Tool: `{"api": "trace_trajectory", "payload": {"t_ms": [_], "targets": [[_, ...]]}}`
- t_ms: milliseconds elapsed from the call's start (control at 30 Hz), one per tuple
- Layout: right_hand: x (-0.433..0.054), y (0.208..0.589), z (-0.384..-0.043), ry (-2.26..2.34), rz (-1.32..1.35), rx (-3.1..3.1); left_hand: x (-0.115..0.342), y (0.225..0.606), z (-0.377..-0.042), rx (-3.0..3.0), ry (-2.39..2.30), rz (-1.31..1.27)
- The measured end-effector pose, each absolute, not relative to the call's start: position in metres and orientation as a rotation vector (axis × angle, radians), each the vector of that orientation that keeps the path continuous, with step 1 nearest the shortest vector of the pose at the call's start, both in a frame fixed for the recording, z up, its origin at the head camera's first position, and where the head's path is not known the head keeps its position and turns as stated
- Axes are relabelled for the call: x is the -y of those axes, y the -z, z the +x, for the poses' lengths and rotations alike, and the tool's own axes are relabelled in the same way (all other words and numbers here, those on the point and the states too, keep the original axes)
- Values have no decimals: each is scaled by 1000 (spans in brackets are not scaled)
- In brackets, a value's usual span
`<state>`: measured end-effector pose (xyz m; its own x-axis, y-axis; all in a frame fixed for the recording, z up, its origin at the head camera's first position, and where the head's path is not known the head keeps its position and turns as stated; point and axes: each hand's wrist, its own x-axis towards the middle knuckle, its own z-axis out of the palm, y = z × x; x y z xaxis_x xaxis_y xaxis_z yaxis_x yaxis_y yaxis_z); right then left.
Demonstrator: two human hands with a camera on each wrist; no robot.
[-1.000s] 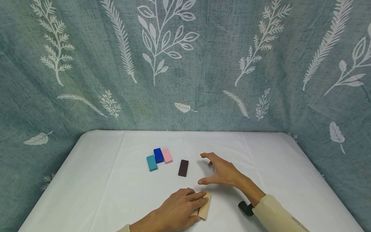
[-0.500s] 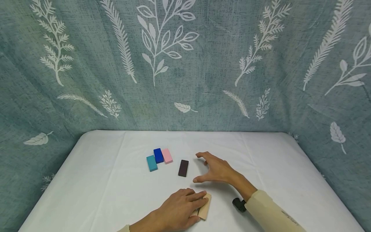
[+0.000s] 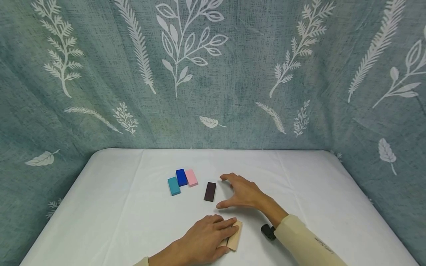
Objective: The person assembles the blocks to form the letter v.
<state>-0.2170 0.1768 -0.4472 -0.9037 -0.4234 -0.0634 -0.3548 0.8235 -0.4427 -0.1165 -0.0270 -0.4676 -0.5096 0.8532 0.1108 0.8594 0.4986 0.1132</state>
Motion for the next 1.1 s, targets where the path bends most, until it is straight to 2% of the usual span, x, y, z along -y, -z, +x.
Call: {"api": "trace_trajectory", "payload": {"t_ms": [1100], "targets": [[-156, 452, -222, 563, -689, -2854, 26, 469, -117, 2700, 269, -1533]]}}
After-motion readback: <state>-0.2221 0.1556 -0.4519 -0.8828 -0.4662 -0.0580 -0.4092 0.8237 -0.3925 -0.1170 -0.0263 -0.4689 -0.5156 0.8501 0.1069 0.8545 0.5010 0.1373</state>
